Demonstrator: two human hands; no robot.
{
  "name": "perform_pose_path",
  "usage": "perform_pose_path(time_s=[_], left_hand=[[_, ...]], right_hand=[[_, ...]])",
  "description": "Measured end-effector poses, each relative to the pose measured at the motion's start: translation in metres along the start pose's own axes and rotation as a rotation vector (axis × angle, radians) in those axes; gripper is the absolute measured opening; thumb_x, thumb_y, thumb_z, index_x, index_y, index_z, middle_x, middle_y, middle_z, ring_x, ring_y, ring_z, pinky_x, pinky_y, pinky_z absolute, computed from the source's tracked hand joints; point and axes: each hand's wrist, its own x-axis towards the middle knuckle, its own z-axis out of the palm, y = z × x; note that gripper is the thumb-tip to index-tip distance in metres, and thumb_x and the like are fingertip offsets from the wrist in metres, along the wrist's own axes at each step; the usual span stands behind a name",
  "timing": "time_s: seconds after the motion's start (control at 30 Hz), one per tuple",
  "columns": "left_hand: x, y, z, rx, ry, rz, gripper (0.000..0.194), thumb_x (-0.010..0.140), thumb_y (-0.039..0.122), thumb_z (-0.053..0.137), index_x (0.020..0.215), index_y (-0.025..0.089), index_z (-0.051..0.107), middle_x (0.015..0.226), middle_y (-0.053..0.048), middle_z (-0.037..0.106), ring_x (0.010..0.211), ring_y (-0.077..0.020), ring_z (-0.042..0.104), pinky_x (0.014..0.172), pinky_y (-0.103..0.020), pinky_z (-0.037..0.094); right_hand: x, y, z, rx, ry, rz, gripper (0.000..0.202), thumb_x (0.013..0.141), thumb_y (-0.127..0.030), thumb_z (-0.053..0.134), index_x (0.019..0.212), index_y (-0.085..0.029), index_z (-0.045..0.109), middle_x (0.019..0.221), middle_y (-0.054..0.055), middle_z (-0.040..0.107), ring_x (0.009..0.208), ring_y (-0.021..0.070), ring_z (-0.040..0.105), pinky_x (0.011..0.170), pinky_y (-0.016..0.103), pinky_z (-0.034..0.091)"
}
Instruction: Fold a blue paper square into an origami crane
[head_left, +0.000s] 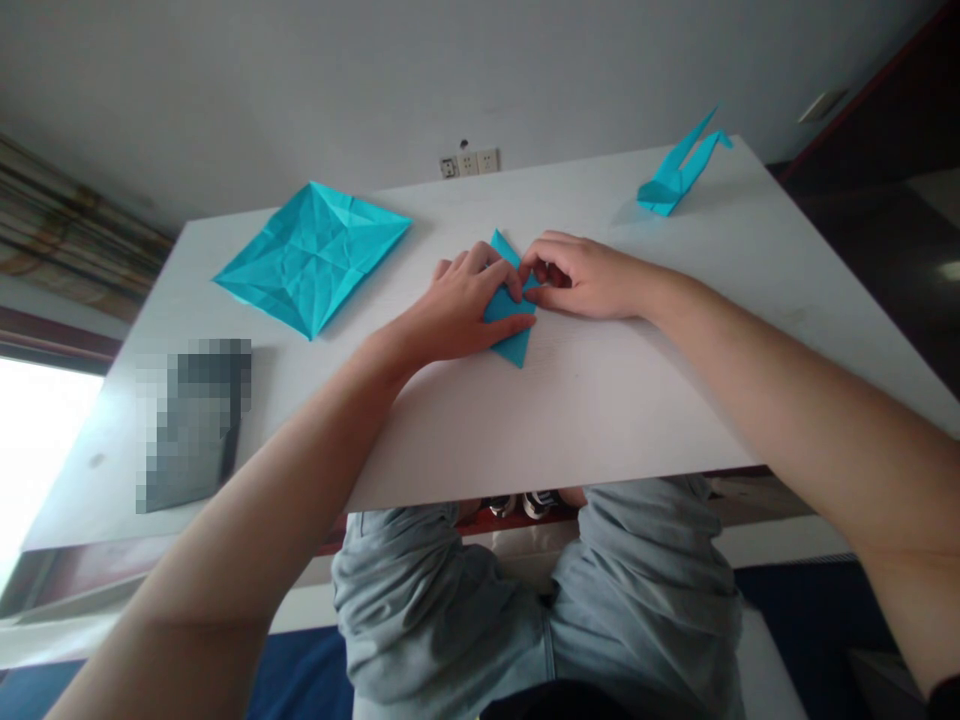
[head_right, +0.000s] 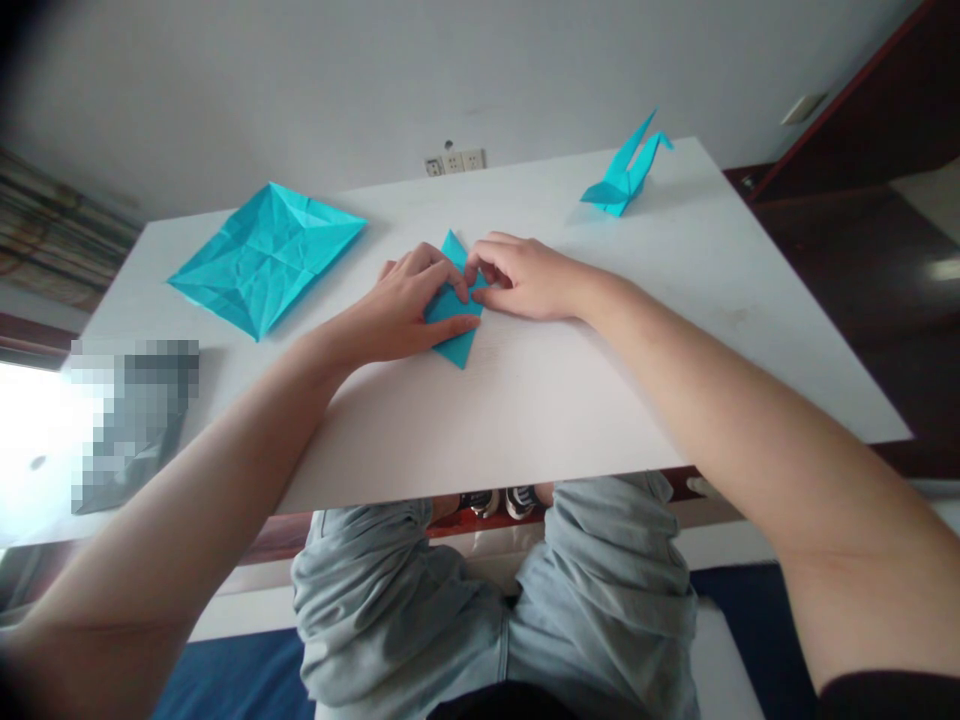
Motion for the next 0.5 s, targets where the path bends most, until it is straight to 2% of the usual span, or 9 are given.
perform_pose_path(time_s=[0.17, 0.5], left_hand=[[0.0004, 0.0009, -0.0001, 0.012, -0.005, -0.010, 0.032, 0.108, 0.045, 0.081, 0.134, 0.028, 0.071, 0.156, -0.018, 0.064, 0.148, -0.0452, 0.065, 0.141, -0.081, 0.041], [-0.0005, -0.0010, 0.0006, -0.013, 0.003, -0.005, 0.035, 0.108, 0.048, 0.081, 0.136, 0.029, 0.072, 0.155, -0.017, 0.064, 0.154, -0.0479, 0.063, 0.142, -0.082, 0.039]], right_hand=[[0.0009, -0.0005, 0.0001, -0.009, -0.011, 0.018, 0.017, 0.098, -0.030, 0.085, 0.113, -0.025, 0.081, 0.113, 0.006, 0.072, 0.099, 0.0258, 0.063, 0.091, 0.040, 0.049], [0.0005, 0.0004, 0.0012, -0.012, 0.003, -0.018, 0.021, 0.100, -0.039, 0.086, 0.115, -0.026, 0.080, 0.110, 0.005, 0.071, 0.097, 0.0255, 0.060, 0.088, 0.039, 0.048]])
